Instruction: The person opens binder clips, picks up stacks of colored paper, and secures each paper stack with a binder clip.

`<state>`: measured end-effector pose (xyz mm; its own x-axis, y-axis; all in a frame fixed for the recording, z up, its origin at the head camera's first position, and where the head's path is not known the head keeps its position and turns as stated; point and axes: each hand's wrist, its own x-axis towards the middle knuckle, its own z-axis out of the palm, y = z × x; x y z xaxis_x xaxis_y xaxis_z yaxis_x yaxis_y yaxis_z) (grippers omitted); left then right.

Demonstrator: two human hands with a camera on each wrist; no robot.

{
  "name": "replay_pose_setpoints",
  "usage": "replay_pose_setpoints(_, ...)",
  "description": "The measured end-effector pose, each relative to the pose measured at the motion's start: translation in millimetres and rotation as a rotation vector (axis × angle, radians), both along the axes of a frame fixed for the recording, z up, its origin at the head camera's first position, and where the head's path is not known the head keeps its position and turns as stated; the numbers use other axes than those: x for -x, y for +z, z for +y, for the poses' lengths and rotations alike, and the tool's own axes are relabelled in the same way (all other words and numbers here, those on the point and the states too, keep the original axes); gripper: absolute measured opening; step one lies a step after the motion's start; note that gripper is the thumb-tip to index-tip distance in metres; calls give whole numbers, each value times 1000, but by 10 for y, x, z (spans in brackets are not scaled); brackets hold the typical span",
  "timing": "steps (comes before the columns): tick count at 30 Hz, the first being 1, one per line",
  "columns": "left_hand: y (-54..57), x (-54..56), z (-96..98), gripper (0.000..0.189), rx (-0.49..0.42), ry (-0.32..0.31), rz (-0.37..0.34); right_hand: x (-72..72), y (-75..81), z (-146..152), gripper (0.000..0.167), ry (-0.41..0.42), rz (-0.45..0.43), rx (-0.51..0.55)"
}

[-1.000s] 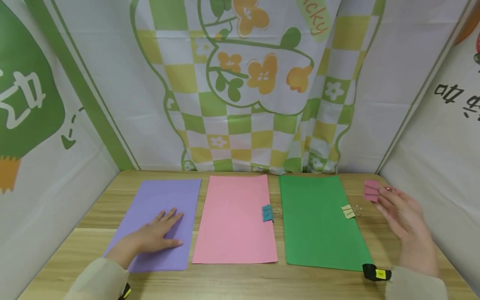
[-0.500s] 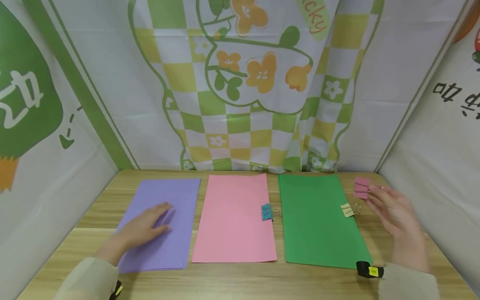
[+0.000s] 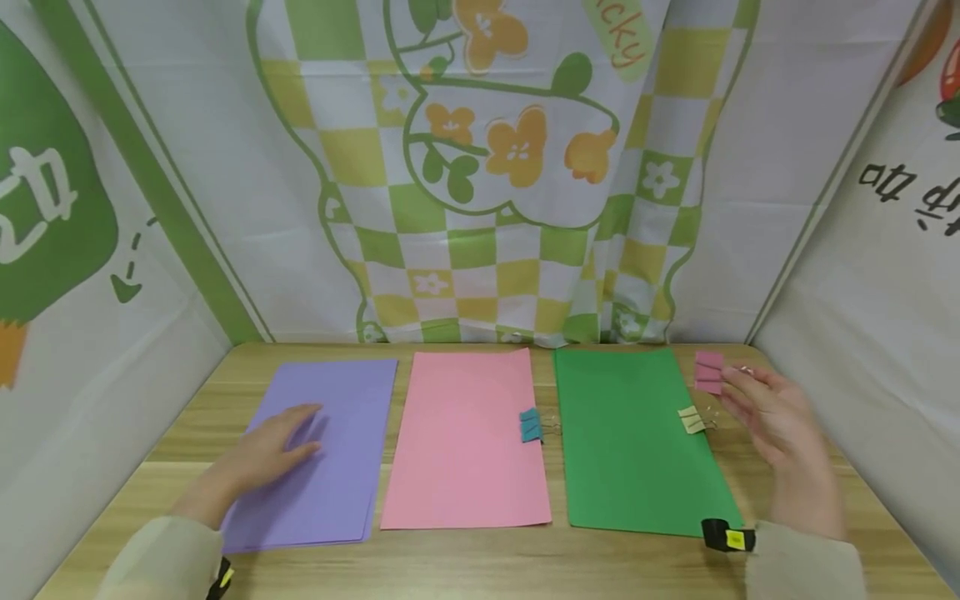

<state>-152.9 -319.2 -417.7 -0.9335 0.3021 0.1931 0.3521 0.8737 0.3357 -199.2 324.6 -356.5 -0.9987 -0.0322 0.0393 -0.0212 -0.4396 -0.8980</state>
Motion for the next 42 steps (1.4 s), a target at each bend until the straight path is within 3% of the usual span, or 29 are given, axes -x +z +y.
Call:
replay_pose_setpoints(7,-24,20,-115,60,17,50,2,-8,27,-50,12,1,20,-19)
replay_pose_setpoints(12,-17,31,-159,66,54,109,-42,-8,12,-99,10,39,79,-79)
replay_pose_setpoints(18,32,9,-133,80,124,213,-127,1,-33,-166,9,84,129,-89)
replay_pose_setpoints(24,114,1,-79,105,163,335,-295,9,-65,-220,20,77,63,-115)
replay_pose_setpoints(28,150,22,-36,121,132,398,-447,20,-55,-244,27,83,48,-149)
replay_pose_setpoints(31,173,44,8,126,93,450,-513,19,-31,-251,29,64,28,-163)
replay_pose_setpoints(39,253,121,179,113,17,510,-521,11,9,-243,18,53,39,-114)
replay_pose_setpoints(42,243,133,141,119,24,544,-550,2,17,-234,17,44,36,-109)
